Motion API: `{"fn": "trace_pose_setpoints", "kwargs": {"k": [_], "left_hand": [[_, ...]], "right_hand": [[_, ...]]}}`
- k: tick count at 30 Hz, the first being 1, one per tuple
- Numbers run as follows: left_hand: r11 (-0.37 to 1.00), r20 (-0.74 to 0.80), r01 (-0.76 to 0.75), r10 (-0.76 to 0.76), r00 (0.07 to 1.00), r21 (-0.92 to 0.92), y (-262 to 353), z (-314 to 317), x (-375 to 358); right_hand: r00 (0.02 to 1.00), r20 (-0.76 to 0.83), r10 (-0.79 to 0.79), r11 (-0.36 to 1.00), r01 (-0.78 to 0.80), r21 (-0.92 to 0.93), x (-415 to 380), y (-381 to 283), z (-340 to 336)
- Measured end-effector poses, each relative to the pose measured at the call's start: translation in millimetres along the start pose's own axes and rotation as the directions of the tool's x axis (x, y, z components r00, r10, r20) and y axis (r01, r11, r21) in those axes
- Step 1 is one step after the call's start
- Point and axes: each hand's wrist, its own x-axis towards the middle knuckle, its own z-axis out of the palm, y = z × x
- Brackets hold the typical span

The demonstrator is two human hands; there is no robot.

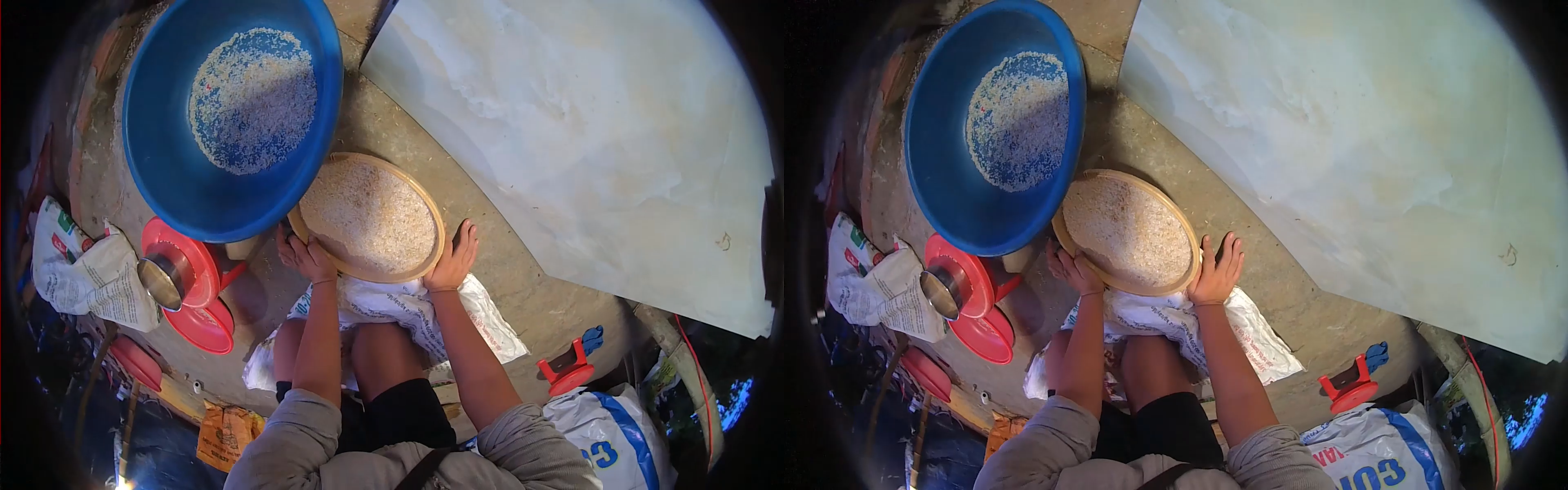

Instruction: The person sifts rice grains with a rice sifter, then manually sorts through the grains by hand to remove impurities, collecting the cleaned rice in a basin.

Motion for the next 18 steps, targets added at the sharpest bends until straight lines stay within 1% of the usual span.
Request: {"fn": "trace_pose_setpoints", "kwargs": {"k": [3,5,6,7,12,13,14,15,16,17,18], "left_hand": [[1.0,-0.005,0.005,-0.005,1.0,-0.002,0.3,1.6,-0.4],[1.0,-0.014,-0.014,0.014,1.0,0.001,-1.3,1.8,-2.3],[1.0,-0.013,0.005,-0.005,1.0,-0.004,0.6,2.1,-2.0],[1.0,-0.003,0.023,-0.023,1.0,-0.006,-0.3,1.8,-1.8],[1.0,-0.003,-0.023,0.023,1.0,-0.003,-5.0,-0.3,-2.3],[1.0,-0.001,-0.022,0.022,1.0,0.011,-2.1,-0.3,-1.4],[1.0,-0.008,-0.019,0.019,1.0,-0.001,0.1,-0.3,0.0],[0.998,-0.003,-0.046,0.046,0.999,-0.042,2.0,-1.4,3.5],[0.994,0.001,-0.079,0.079,0.997,-0.078,0.9,-2.5,6.9],[0.993,-0.003,-0.09,0.09,0.996,-0.075,-3.0,-3.4,8.6],[0.992,0.115,-0.055,0.068,0.991,-0.113,-5.7,-5.5,10.6]], "right_hand": [[1.0,0.007,-0.022,1.0,0.022,-0.023,-2.1,4.1,1.6],[1.0,-0.015,0.001,1.0,-0.001,0.02,-5.1,3.3,0.4],[1.0,-0.03,0.007,0.998,-0.005,0.055,-2.1,2.4,-0.1],[0.998,-0.054,0.014,0.999,-0.011,0.048,-1.8,1.5,-0.1],[0.989,-0.145,0.018,0.996,-0.006,0.084,-1.6,1.0,-0.9],[0.982,-0.176,0.071,0.968,-0.025,0.251,0.1,1.5,-2.0],[0.973,-0.191,0.127,0.911,-0.038,0.412,-0.7,2.5,-3.3],[0.962,-0.178,0.209,0.814,-0.07,0.577,-3.0,-3.2,-8.1],[0.96,-0.183,0.21,0.812,-0.067,0.58,-4.2,-8.4,-13.1],[0.965,-0.056,0.257,0.722,-0.153,0.675,-5.6,-14.4,-17.0],[0.955,0.075,0.288,0.614,-0.244,0.751,-9.0,-18.6,-15.8]]}}
